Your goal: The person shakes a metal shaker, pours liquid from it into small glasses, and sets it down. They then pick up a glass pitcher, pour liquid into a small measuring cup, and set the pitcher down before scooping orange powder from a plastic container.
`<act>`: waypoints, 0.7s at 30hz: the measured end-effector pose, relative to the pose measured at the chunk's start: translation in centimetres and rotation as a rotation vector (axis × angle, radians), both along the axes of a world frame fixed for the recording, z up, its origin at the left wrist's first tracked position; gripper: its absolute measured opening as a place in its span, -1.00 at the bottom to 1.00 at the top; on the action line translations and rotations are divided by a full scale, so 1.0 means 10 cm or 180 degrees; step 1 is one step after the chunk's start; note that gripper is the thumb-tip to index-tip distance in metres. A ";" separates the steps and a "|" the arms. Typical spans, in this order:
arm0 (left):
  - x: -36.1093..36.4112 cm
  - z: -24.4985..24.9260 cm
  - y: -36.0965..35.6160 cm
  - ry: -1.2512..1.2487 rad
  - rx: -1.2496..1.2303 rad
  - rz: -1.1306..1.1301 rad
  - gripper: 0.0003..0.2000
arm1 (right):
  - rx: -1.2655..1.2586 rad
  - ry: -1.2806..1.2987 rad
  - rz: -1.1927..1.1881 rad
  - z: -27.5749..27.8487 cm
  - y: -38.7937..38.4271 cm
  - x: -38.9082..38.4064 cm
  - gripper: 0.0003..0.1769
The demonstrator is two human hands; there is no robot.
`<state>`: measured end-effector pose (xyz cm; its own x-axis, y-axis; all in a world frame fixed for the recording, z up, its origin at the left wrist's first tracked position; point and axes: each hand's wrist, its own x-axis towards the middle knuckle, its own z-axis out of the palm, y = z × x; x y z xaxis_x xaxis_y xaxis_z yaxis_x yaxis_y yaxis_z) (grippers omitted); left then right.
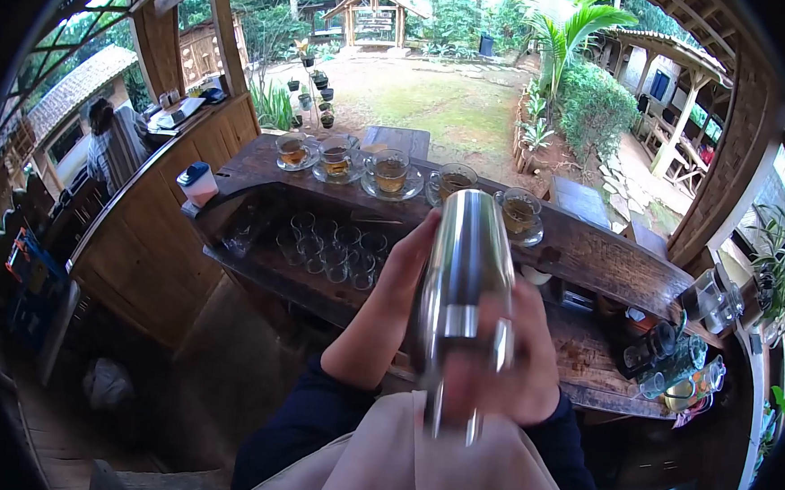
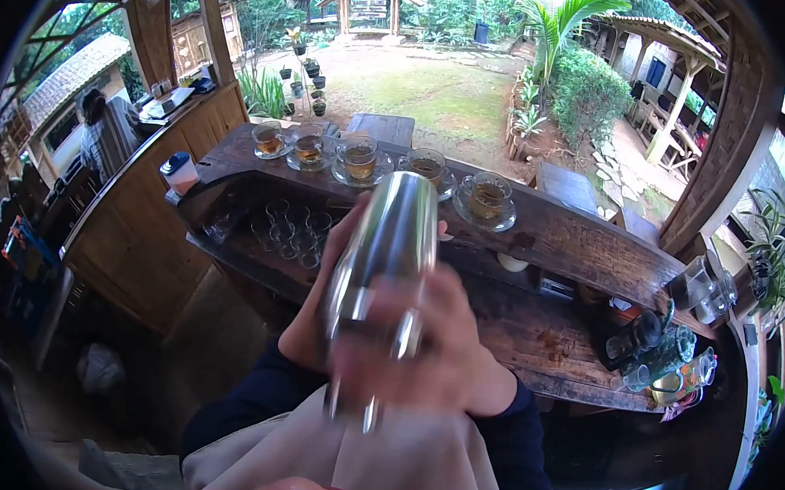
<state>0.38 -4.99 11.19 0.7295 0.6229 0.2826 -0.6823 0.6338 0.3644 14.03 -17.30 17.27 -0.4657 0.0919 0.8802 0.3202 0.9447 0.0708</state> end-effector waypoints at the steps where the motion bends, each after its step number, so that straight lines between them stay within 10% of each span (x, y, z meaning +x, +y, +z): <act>1: -0.02 0.04 -0.11 -0.0529 0.0780 0.0174 -0.44 | 0.0725 0.0702 0.0362 -0.08 -0.03 -0.24 -0.65; 4: 0.08 0.08 -0.15 -0.1990 0.1877 0.0580 -0.40 | 0.1504 0.1250 0.0802 -0.18 0.07 -0.47 -0.74; 6: -0.08 -0.06 -0.08 -0.0815 0.0805 -0.0171 -0.43 | 0.0553 0.1482 0.0415 -0.24 0.18 -0.55 -0.72; 7: -0.06 -0.04 -0.06 -0.0361 -0.0082 0.0135 -0.49 | -0.0122 -0.0069 -0.0169 -0.04 0.26 -0.22 -0.64; 8: 0.02 -0.29 0.09 -0.1994 -0.0791 -0.1967 -0.57 | -0.0566 0.0361 -0.0234 -0.15 0.56 -0.27 -0.60; 10: 0.22 -0.67 0.39 -0.0100 -0.1120 0.1073 -0.62 | -0.1022 0.0817 -0.0315 -0.33 0.75 -0.31 -0.56; 17: -0.06 0.05 -0.13 -0.1268 0.0635 -0.0334 -0.34 | 0.1384 0.0238 0.0504 -0.15 0.11 -0.37 -0.74; 21: 0.04 -0.07 0.07 -0.0894 0.0198 -0.0642 -0.43 | 0.0402 -0.0088 0.0000 -0.29 0.31 -0.11 -0.75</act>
